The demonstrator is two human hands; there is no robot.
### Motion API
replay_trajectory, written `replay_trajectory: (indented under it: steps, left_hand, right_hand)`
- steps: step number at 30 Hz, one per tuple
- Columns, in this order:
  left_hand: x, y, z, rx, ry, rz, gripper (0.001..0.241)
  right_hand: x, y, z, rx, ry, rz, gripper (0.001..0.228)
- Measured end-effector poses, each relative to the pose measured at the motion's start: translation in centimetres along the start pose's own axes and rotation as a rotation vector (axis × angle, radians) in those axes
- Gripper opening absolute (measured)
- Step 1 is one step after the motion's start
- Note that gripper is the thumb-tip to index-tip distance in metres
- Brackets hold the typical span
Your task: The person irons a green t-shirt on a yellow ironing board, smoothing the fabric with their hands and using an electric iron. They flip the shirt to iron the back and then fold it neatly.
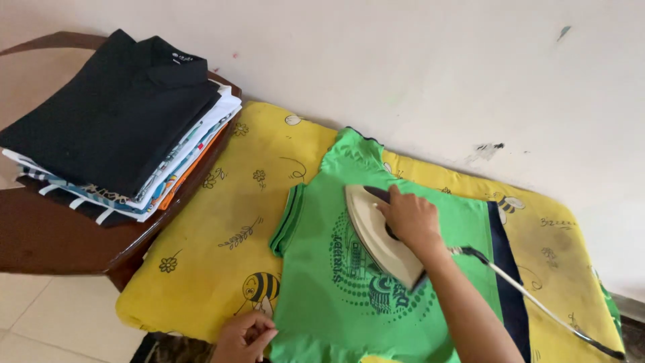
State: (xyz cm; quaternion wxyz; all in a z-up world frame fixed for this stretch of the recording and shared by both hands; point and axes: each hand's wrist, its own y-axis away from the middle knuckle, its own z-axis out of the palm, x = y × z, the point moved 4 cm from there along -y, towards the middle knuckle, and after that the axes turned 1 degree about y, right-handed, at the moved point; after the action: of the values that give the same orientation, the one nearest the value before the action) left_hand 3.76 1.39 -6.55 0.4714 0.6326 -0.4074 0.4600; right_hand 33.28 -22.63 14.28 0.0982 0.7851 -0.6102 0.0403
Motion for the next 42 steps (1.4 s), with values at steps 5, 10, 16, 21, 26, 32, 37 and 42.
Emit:
replay_trajectory:
  steps: [5, 10, 16, 21, 26, 32, 37, 42]
  left_hand:
    - [-2.1, -1.0, 0.7, 0.117, -0.009, 0.203, 0.007]
    - [-3.7, -2.0, 0.3, 0.018, 0.073, 0.210, 0.010]
    - [-0.3, -0.4, 0.2, -0.024, 0.102, 0.085, 0.008]
    - [-2.1, -1.7, -0.2, -0.049, 0.010, -0.040, 0.008]
    - [-2.3, -1.1, -0.2, 0.054, -0.031, -0.082, 0.006]
    - [-5.4, -2.4, 0.8, 0.039, 0.051, 0.121, 0.013]
    - [-1.0, -1.3, 0.0, 0.046, -0.121, 0.162, 0.006]
    - [0.2, -0.8, -0.1, -0.025, 0.038, 0.070, 0.008]
  right_hand:
    - [-4.7, -10.2, -1.1, 0.219, 0.039, -0.236, 0.042]
    - [-5.7, -11.3, -2.5, 0.088, -0.094, -0.294, 0.039]
    - [-0.8, -3.6, -1.2, 0.013, -0.044, -0.291, 0.041]
    - [3.8, 1.5, -0.1, -0.043, -0.025, -0.262, 0.040]
    - [2.0, -0.8, 0.5, 0.023, 0.039, -0.284, 0.041]
    - [-5.4, -8.7, -2.1, 0.103, 0.013, -0.273, 0.040]
    - [-7.5, -10.4, -3.6, 0.031, -0.133, -0.248, 0.037]
    - [-4.3, -5.3, -2.1, -0.009, -0.138, -0.242, 0.036]
